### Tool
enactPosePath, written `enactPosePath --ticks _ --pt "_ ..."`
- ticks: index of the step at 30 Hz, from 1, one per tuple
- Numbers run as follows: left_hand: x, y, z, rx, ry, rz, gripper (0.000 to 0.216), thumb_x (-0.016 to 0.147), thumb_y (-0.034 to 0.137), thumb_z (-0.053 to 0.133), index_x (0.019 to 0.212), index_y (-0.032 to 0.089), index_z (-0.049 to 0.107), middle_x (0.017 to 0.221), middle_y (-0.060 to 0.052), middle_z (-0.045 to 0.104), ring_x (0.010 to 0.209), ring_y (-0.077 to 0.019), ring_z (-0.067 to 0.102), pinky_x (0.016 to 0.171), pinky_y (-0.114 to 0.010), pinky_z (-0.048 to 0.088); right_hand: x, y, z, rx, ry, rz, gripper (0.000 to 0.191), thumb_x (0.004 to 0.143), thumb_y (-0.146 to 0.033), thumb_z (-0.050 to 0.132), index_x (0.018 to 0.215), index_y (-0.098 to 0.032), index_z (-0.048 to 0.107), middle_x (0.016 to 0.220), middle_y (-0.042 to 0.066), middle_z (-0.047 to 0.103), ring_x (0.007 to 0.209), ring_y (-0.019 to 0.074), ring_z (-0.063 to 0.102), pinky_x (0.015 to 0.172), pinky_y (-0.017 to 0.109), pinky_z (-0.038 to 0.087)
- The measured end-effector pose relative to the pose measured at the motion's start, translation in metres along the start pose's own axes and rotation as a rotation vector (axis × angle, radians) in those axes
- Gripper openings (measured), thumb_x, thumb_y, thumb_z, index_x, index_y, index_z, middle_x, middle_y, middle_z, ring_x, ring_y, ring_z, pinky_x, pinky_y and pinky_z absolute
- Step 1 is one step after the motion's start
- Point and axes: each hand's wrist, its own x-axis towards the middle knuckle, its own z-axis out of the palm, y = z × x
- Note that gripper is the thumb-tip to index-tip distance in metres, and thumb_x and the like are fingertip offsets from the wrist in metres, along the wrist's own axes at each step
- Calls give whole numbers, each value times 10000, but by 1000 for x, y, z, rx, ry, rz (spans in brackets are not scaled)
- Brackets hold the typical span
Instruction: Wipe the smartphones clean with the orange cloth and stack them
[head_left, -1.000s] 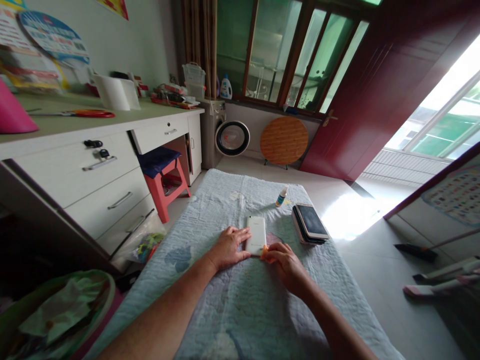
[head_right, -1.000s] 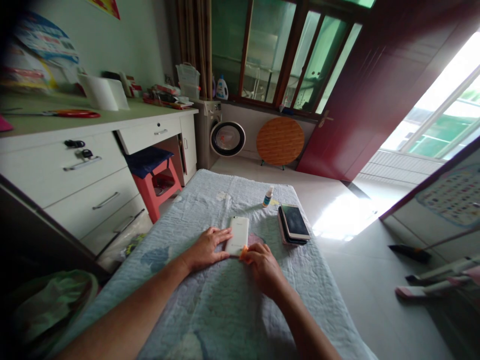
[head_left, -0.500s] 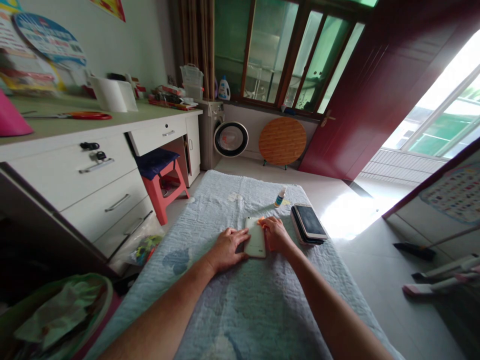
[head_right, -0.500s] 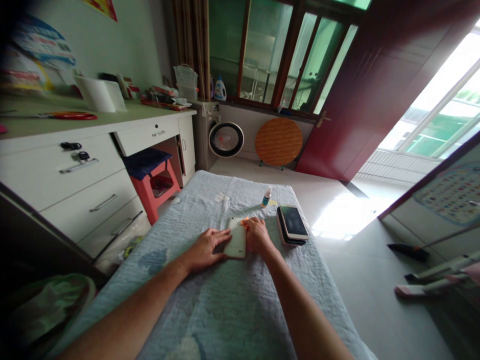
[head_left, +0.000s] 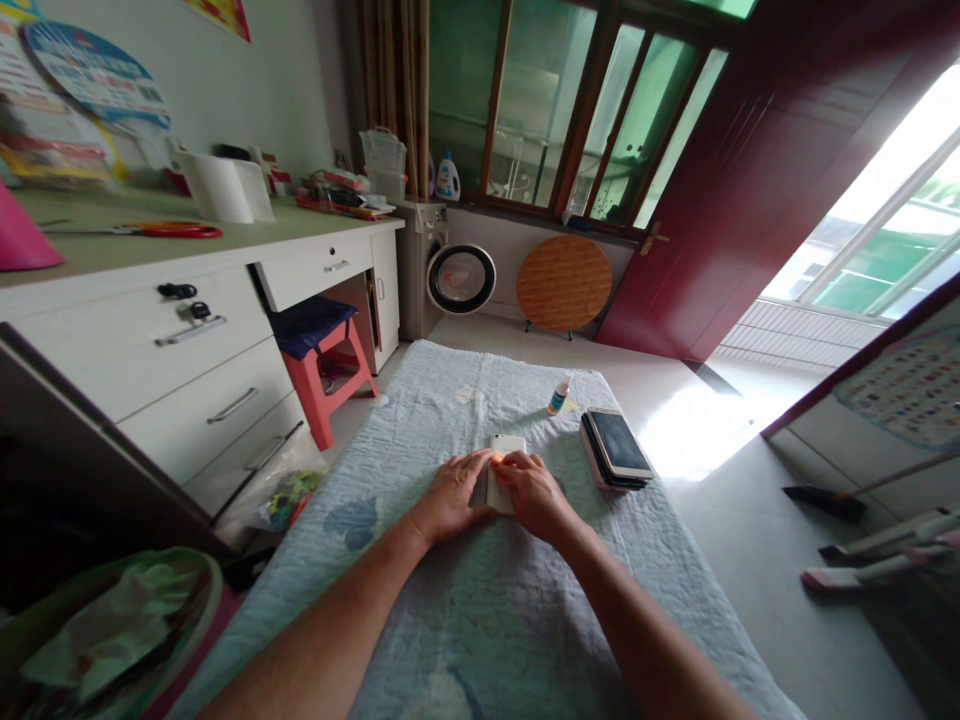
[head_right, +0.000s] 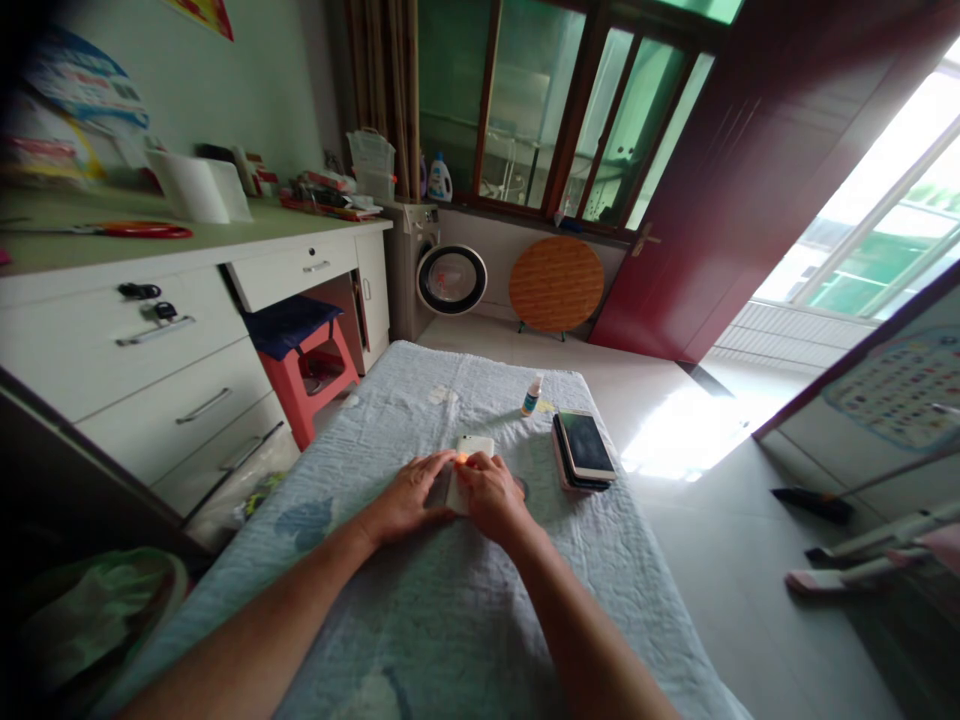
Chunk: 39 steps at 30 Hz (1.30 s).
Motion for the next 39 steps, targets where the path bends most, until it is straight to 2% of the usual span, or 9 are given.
enactPosePath --ticks 5,10,15,22,26,31,35,39 --pt "1 1 -1 40 -57 -12 671 811 496 629 1377 191 436 1450 -105 450 1277 -282 446 1090 -409 311 -32 -15 -5 105 -28 -98 370 869 -104 449 1086 -308 670 1089 17 605 944 174 496 858 257 397" --pt "1 4 -5 71 -87 -17 566 813 468 628 1307 203 544 1437 -70 477 1216 -274 477 1061 -389 349 -39 -9 -4 186 27 -169 468 869 -56 421 1193 -310 646 1078 27 625 956 175 502 882 281 390" --pt "1 5 -6 67 -94 -16 595 778 388 652 1339 245 515 1446 -37 469 1224 -266 463 1060 -391 346 -23 13 -1 72 58 -115 439 891 -90 439 1251 -271 611 1163 44 615 944 169 518 881 294 369" --pt "1 1 -4 64 -92 -6 665 760 440 666 1365 233 486 1461 -48 447 1215 -279 455 1053 -400 352 19 34 -3 -17 68 -39 405 904 -112 398 1223 -207 629 1231 76 608 1005 170 549 915 312 331" --pt "2 -2 -2 53 -78 0 649 746 431 689 1336 220 518 1449 -58 462 1205 -279 463 1046 -396 363 41 35 -1 -37 68 -4 432 884 -91 382 1223 -202 625 1263 73 603 1064 169 543 940 304 306" --pt "1 2 -5 69 -82 2 636 742 443 696 1317 224 536 1424 -62 489 1203 -292 469 1045 -409 358 58 25 3 -36 48 -9 412 860 -88 411 1196 -190 628 1228 70 616 1012 166 557 912 291 304" --pt "2 6 -7 68 -77 4 636 745 424 690 1334 258 515 1419 -34 493 1166 -286 498 1029 -409 370 65 19 3 -23 47 -8 352 870 -124 426 1135 -200 645 1119 62 637 941 159 554 889 285 299" --pt "2 6 -4 75 -65 -31 637 719 407 700 1313 244 538 1416 -42 498 1184 -294 488 1031 -405 373 65 26 0 0 64 17 372 835 -74 439 1104 -199 664 1039 48 636 915 151 533 866 272 296"
